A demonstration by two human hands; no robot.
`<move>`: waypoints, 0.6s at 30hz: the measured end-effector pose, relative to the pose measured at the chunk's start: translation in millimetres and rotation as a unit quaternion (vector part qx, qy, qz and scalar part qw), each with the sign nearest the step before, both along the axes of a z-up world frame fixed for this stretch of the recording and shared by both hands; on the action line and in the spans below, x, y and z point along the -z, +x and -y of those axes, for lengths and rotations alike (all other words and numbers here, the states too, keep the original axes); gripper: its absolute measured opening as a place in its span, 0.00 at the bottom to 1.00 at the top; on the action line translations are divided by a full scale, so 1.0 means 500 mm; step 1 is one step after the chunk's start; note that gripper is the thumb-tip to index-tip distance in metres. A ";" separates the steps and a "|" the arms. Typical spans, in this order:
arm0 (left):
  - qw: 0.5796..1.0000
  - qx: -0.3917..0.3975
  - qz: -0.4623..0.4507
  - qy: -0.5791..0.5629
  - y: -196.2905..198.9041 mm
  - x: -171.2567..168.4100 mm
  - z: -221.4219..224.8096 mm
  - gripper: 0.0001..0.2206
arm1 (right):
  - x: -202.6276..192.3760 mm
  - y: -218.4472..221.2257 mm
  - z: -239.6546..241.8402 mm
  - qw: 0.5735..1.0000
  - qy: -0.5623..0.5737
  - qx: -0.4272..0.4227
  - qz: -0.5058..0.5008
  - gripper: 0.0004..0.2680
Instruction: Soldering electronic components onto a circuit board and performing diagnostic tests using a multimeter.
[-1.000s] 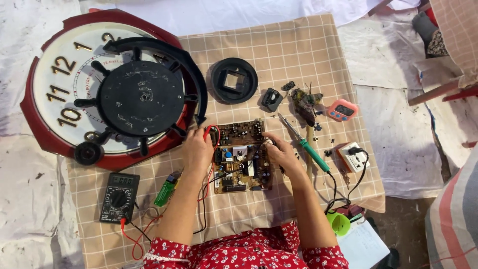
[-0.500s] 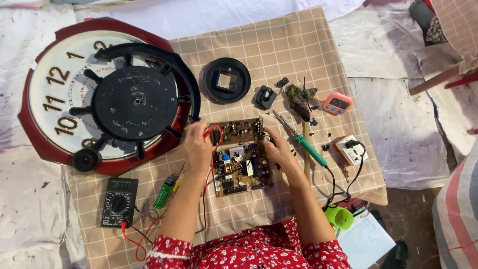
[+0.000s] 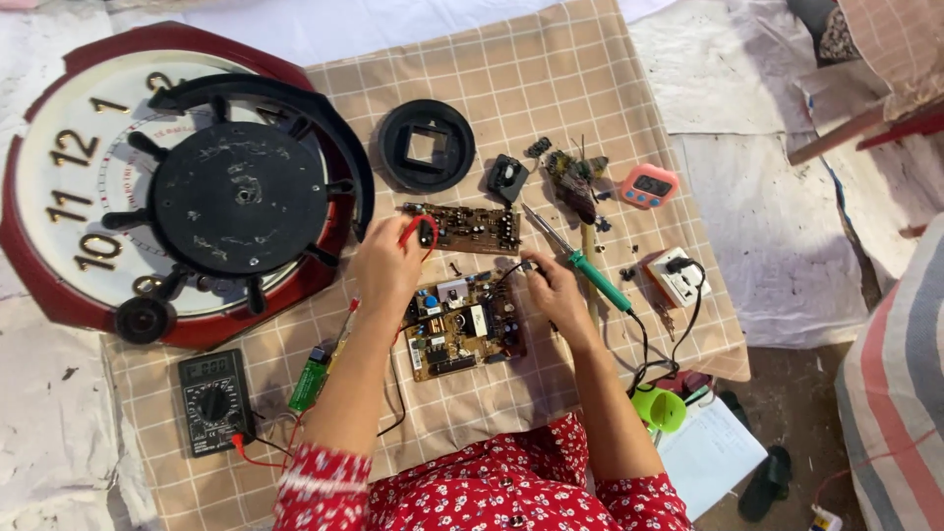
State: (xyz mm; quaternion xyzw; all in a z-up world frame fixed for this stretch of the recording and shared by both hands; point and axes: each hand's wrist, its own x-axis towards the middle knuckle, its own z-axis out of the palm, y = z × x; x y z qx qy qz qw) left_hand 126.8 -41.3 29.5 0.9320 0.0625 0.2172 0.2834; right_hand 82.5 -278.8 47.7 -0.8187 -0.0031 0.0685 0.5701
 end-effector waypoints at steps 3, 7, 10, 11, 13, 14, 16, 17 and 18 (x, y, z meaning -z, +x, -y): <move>0.997 0.015 -0.028 -0.076 -0.075 -0.080 -0.014 0.06 | 0.030 0.009 -0.010 0.995 -0.081 -0.013 0.049 0.12; 0.976 0.052 -0.115 -0.177 -0.148 -0.089 -0.041 0.09 | -0.032 -0.032 -0.093 0.997 -0.062 -0.019 0.037 0.12; 0.900 0.144 -0.222 -0.346 -0.197 -0.093 -0.038 0.22 | -0.070 -0.046 -0.182 0.996 0.066 -0.048 0.044 0.11; 0.887 0.155 -0.228 -0.370 -0.203 -0.086 -0.034 0.25 | -0.091 -0.053 -0.217 0.988 0.114 -0.090 0.052 0.10; 0.874 0.165 -0.237 -0.391 -0.216 -0.079 -0.044 0.27 | -0.109 -0.063 -0.259 0.976 0.164 -0.130 0.058 0.10; 0.898 0.158 -0.233 -0.338 -0.222 -0.077 -0.059 0.20 | -0.105 -0.065 -0.267 0.974 0.150 -0.148 0.084 0.10; 0.917 0.149 -0.238 -0.285 -0.231 -0.094 -0.081 0.12 | -0.104 -0.077 -0.278 0.972 0.138 -0.164 0.101 0.10; 0.921 0.152 -0.205 -0.295 -0.228 -0.112 -0.088 0.07 | -0.108 -0.081 -0.278 0.970 0.111 -0.166 0.136 0.11; 0.924 0.155 -0.171 -0.306 -0.224 -0.129 -0.095 0.07 | -0.111 -0.084 -0.280 0.967 0.084 -0.168 0.171 0.12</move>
